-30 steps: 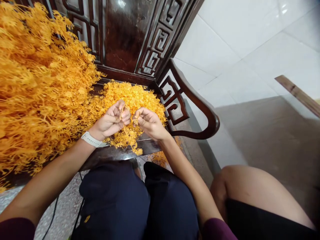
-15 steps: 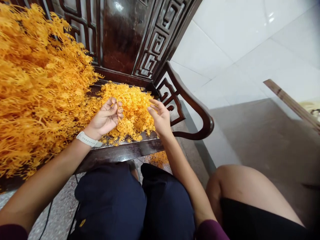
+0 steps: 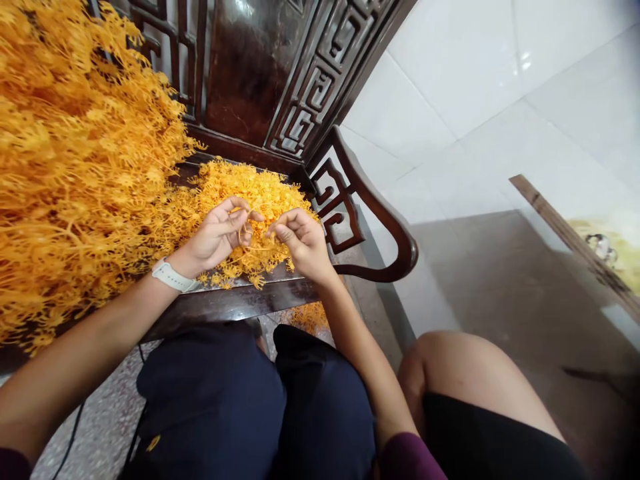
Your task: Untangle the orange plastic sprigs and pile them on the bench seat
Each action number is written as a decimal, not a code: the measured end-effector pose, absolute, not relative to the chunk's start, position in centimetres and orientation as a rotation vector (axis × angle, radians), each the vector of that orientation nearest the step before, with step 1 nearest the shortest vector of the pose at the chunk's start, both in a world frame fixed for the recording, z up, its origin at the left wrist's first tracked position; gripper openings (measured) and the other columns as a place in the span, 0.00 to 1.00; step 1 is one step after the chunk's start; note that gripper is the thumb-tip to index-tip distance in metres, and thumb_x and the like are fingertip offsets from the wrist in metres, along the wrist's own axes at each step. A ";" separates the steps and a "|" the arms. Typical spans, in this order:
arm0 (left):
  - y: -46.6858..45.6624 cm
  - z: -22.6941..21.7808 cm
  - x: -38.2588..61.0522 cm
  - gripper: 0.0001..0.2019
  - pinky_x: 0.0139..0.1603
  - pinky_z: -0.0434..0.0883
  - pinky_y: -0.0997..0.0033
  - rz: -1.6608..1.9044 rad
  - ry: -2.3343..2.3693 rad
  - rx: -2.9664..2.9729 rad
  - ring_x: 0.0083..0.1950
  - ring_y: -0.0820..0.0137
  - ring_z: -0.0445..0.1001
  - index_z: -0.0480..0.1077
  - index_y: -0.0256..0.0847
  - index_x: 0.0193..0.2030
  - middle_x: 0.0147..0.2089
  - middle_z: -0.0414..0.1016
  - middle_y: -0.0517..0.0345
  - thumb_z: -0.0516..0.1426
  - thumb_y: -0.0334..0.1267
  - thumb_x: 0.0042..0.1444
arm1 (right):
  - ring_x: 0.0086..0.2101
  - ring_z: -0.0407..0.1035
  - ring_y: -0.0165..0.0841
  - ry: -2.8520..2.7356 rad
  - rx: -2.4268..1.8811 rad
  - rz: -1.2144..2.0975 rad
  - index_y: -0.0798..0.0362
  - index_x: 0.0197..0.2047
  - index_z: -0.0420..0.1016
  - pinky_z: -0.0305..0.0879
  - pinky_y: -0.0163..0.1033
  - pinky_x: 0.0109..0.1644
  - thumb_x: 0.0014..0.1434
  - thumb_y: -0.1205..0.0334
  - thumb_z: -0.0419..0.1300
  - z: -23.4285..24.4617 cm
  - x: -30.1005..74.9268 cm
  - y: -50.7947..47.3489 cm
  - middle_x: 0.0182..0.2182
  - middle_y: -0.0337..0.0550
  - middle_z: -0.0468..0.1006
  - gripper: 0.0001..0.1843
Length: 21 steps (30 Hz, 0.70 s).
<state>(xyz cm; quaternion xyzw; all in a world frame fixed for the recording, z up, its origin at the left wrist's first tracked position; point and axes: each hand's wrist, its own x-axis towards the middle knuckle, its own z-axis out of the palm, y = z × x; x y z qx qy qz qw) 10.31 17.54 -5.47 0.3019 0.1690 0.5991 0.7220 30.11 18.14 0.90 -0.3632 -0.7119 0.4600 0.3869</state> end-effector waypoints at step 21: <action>15.0 -5.0 9.7 0.18 0.18 0.59 0.73 0.990 0.183 0.776 0.18 0.75 0.70 0.65 0.40 0.30 0.32 0.80 0.55 0.72 0.30 0.45 | 0.22 0.57 0.25 -1.550 -0.716 1.866 0.48 0.37 0.66 0.55 0.37 0.28 0.56 0.44 0.76 1.1 27.6 16.6 0.25 0.33 0.70 0.25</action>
